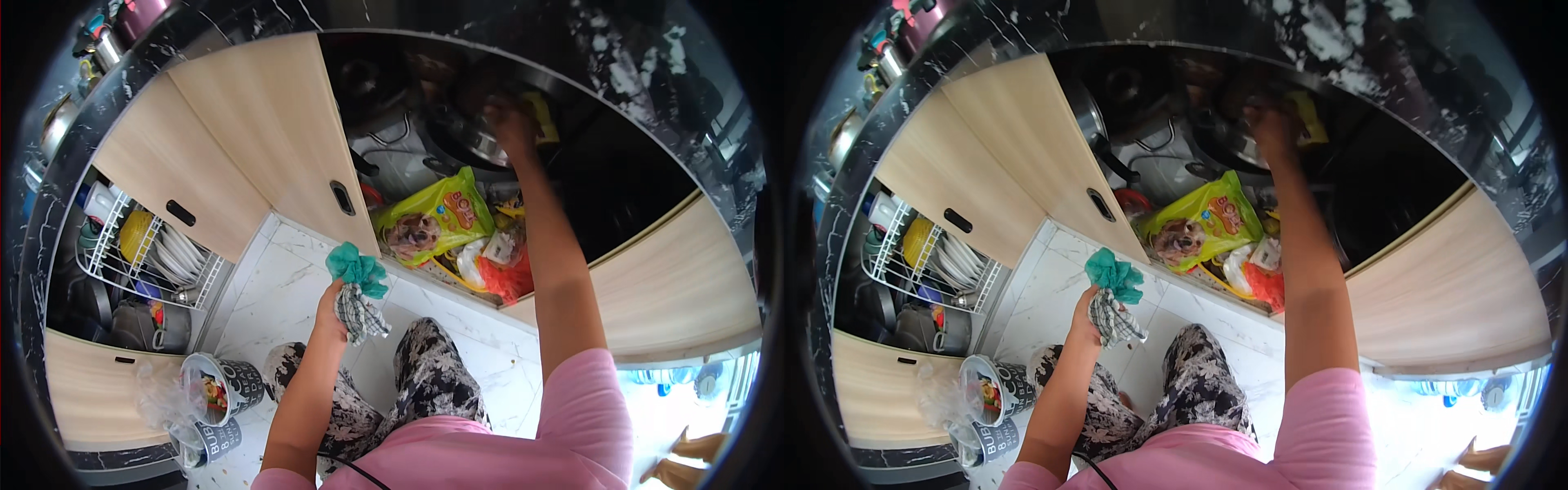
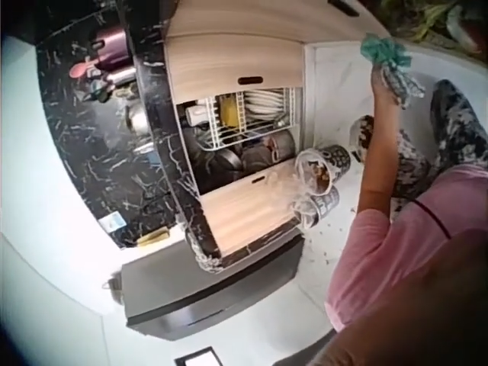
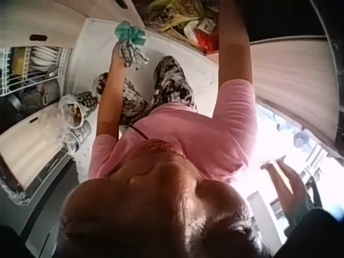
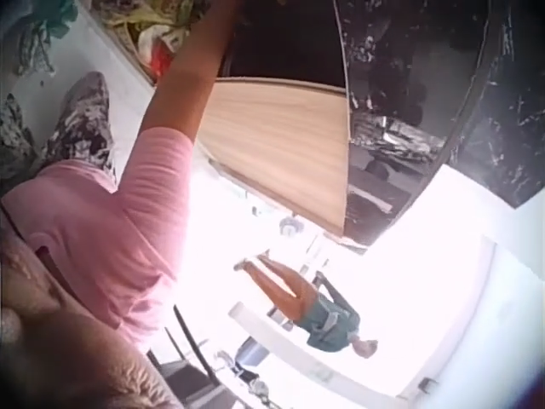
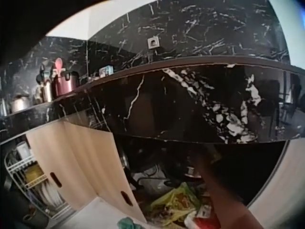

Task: Cleaning the refrigerator door and shelves and organizing food items in lower kitchen cabinets.

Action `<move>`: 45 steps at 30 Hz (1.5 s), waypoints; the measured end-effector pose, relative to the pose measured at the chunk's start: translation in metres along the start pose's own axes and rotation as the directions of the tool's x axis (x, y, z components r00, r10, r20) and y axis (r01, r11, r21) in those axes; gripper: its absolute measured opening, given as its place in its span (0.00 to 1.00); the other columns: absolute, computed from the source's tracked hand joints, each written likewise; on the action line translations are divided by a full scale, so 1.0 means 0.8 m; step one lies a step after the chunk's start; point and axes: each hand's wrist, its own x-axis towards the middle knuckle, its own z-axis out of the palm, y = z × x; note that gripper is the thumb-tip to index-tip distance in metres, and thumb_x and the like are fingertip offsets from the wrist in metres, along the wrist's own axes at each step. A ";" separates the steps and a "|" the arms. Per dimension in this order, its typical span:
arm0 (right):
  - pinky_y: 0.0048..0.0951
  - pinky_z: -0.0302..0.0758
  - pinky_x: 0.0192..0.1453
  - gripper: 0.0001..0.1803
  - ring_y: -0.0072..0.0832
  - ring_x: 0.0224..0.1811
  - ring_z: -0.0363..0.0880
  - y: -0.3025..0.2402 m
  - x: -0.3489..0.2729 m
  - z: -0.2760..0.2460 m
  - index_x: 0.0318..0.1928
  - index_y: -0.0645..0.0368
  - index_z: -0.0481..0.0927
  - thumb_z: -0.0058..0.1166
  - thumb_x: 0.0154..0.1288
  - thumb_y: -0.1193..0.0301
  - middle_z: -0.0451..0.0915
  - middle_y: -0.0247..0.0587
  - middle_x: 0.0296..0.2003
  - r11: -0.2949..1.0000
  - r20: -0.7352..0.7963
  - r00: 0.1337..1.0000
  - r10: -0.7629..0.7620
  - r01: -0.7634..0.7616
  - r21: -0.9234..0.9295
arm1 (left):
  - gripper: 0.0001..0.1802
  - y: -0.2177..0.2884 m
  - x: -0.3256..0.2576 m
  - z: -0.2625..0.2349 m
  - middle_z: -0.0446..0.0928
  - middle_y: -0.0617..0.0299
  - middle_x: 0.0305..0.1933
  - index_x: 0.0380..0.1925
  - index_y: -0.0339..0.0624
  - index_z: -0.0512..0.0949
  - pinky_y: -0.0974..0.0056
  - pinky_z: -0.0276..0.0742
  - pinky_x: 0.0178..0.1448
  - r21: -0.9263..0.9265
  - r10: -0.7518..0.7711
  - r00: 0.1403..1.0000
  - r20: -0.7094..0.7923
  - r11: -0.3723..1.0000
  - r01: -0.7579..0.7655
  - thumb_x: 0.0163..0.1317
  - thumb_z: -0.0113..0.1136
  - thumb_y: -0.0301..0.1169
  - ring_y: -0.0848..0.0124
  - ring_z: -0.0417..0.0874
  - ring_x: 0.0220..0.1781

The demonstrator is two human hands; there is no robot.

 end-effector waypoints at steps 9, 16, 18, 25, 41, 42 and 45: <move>0.40 0.69 0.57 0.14 0.43 0.54 0.75 0.002 -0.113 -0.008 0.46 0.55 0.81 0.49 0.64 0.64 0.79 0.47 0.48 0.990 0.062 0.990 0.127 -0.122 -0.065 | 0.16 0.006 -0.010 0.031 0.81 0.53 0.36 0.42 0.41 0.77 0.58 0.74 0.27 0.081 -0.018 1.000 0.000 0.997 0.018 0.65 0.49 0.40 0.60 0.78 0.23; 0.42 0.70 0.59 0.12 0.39 0.51 0.77 0.104 -0.283 -0.004 0.39 0.53 0.82 0.55 0.52 0.71 0.82 0.44 0.38 0.668 0.434 0.866 0.249 0.171 -0.724 | 0.16 -0.006 0.025 0.020 0.81 0.52 0.38 0.43 0.40 0.77 0.58 0.75 0.27 0.062 -0.107 0.991 0.081 0.993 0.102 0.64 0.51 0.40 0.60 0.77 0.22; 0.43 0.71 0.58 0.10 0.39 0.50 0.78 0.100 -0.287 -0.004 0.36 0.55 0.82 0.55 0.52 0.71 0.83 0.44 0.33 0.651 0.364 0.922 0.132 0.197 -0.733 | 0.16 -0.007 0.025 0.020 0.81 0.52 0.39 0.44 0.40 0.77 0.57 0.75 0.27 0.044 -0.087 0.995 0.057 0.995 0.085 0.64 0.52 0.40 0.60 0.77 0.22; 0.46 0.76 0.48 0.09 0.40 0.44 0.82 0.139 -0.241 -0.002 0.34 0.54 0.85 0.53 0.56 0.69 0.84 0.42 0.35 0.672 0.558 0.800 0.222 0.288 -0.682 | 0.17 -0.009 0.025 0.033 0.81 0.52 0.40 0.45 0.40 0.77 0.59 0.76 0.27 0.084 -0.121 0.991 0.063 0.990 0.116 0.64 0.52 0.40 0.61 0.78 0.23; 0.41 0.74 0.56 0.18 0.44 0.50 0.79 0.095 -0.213 0.022 0.50 0.58 0.79 0.53 0.58 0.70 0.80 0.52 0.48 0.737 0.482 0.770 0.418 0.022 -0.675 | 0.15 -0.011 0.022 0.030 0.82 0.53 0.39 0.44 0.41 0.78 0.61 0.77 0.28 0.127 -0.104 0.989 0.105 0.988 0.091 0.64 0.53 0.39 0.64 0.79 0.22; 0.41 0.74 0.55 0.20 0.45 0.50 0.78 0.072 -0.208 0.030 0.50 0.60 0.78 0.55 0.57 0.67 0.80 0.52 0.48 0.782 0.450 0.838 0.308 0.046 -0.621 | 0.15 -0.009 0.022 0.025 0.82 0.53 0.39 0.44 0.41 0.78 0.61 0.77 0.28 0.135 -0.104 0.990 0.093 0.987 0.091 0.64 0.54 0.39 0.64 0.79 0.22; 0.40 0.74 0.54 0.24 0.47 0.50 0.78 0.064 -0.211 0.063 0.50 0.60 0.77 0.60 0.55 0.61 0.80 0.52 0.47 0.900 0.389 0.888 0.245 -0.060 -0.431 | 0.15 -0.009 0.036 0.013 0.82 0.55 0.40 0.46 0.40 0.77 0.62 0.81 0.35 0.112 -0.187 0.937 0.294 0.981 0.161 0.64 0.55 0.37 0.66 0.83 0.32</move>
